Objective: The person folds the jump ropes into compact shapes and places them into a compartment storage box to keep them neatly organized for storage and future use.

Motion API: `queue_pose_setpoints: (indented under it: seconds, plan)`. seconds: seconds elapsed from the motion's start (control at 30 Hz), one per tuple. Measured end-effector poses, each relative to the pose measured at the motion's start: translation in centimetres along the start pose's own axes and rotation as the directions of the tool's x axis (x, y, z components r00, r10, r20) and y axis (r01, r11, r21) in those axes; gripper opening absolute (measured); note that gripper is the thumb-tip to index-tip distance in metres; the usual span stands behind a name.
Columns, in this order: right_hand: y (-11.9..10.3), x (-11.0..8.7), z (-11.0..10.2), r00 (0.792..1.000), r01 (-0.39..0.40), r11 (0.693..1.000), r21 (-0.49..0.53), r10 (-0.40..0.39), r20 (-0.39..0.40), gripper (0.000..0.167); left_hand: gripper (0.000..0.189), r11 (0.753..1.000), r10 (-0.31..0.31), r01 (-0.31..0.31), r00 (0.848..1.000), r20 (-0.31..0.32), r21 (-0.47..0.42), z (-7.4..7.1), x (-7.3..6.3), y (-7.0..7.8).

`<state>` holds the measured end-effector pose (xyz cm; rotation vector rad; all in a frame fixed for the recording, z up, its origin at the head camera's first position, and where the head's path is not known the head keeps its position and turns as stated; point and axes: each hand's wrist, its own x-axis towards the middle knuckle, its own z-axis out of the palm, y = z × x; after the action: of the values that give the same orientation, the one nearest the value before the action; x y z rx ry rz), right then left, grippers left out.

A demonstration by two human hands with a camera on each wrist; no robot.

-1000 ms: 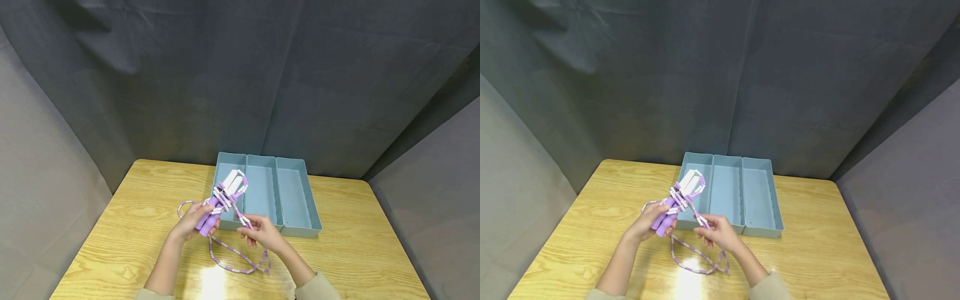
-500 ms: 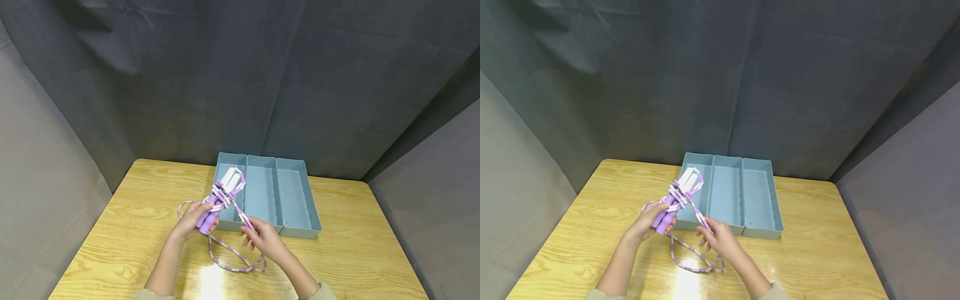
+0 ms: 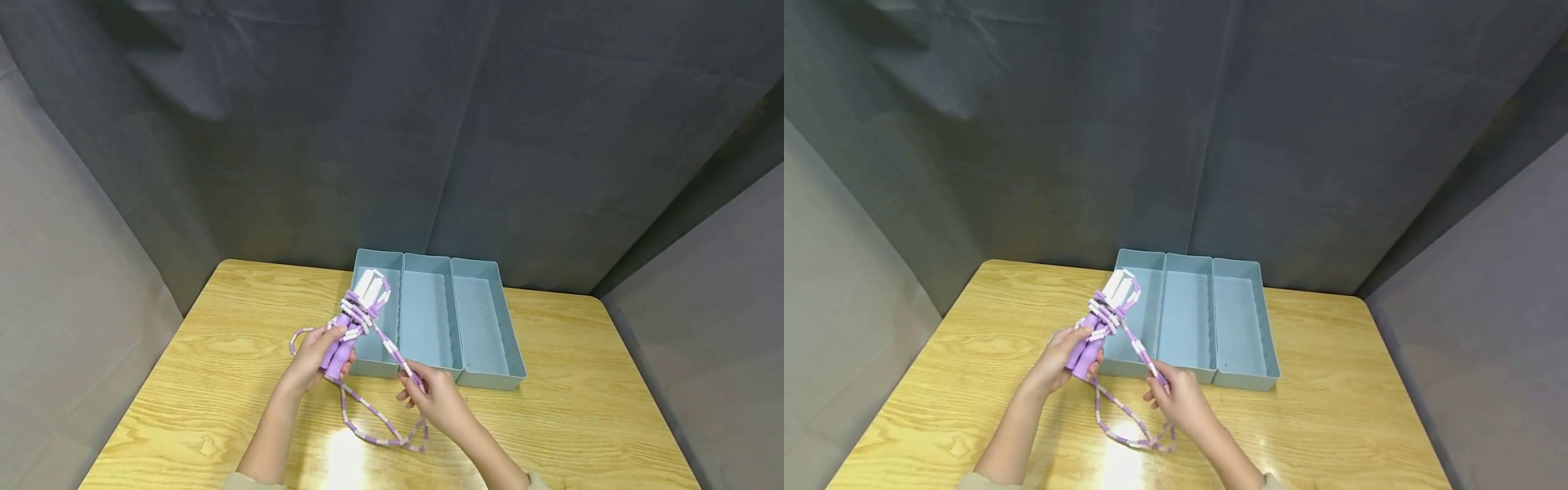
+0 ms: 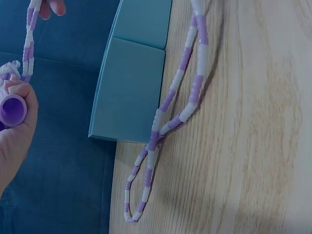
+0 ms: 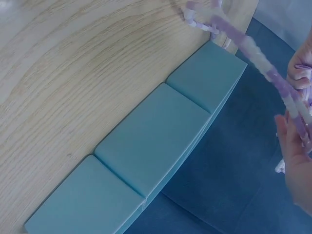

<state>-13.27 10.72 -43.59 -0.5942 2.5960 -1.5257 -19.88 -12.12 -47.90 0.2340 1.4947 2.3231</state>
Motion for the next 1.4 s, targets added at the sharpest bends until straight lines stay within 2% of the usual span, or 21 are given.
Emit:
queue_pose_setpoints:
  seconds: [0.2, 0.4, 0.63, 0.9, 1.0, 1.1, 1.2, 1.4]
  plan:
    - [3.2, 0.1, 0.6, 0.998, 0.043, 0.997, -0.063, -0.047, -0.053, 0.029, 0.028, 1.000, -0.009, 0.010, 0.996, -0.088, 0.006, 0.0, 0.2, -0.1]
    - [2.6, 0.1, 0.7, 0.992, 0.090, 0.981, -0.173, -0.103, -0.070, 0.026, 0.034, 0.998, -0.013, 0.021, 0.990, -0.141, 0.053, 0.2, 0.5, -0.5]
    - [1.3, 0.4, -0.2, 0.978, 0.180, 0.955, -0.236, -0.199, -0.056, 0.017, 0.036, 0.991, -0.019, 0.043, 0.982, -0.186, 0.126, 0.6, 0.6, -0.7]
    - [0.4, 1.2, -1.7, 0.963, 0.247, 0.928, -0.279, -0.266, -0.034, 0.015, 0.032, 0.973, -0.022, 0.060, 0.985, -0.172, 0.222, 0.8, 0.6, -0.5]
    - [0.3, 1.4, -2.1, 0.964, 0.247, 0.931, -0.271, -0.264, -0.028, 0.015, 0.034, 0.961, -0.027, 0.069, 0.987, -0.156, 0.267, 0.7, 0.6, -0.5]
    - [0.2, 1.6, -2.6, 0.972, 0.223, 0.946, -0.235, -0.234, -0.019, 0.017, 0.035, 0.942, -0.041, 0.086, 0.989, -0.144, 0.325, 0.6, 0.6, -0.5]
    - [0.1, 1.7, -3.0, 0.983, 0.178, 0.966, -0.185, -0.181, -0.003, 0.019, 0.036, 0.922, -0.067, 0.112, 0.989, -0.132, 0.371, 0.6, 0.5, -0.5]
    - [-0.3, 2.3, -4.0, 0.996, 0.068, 0.996, -0.059, -0.064, 0.068, 0.018, 0.036, 0.901, -0.096, 0.118, 0.993, -0.073, 0.418, 0.3, 0.4, -0.7]
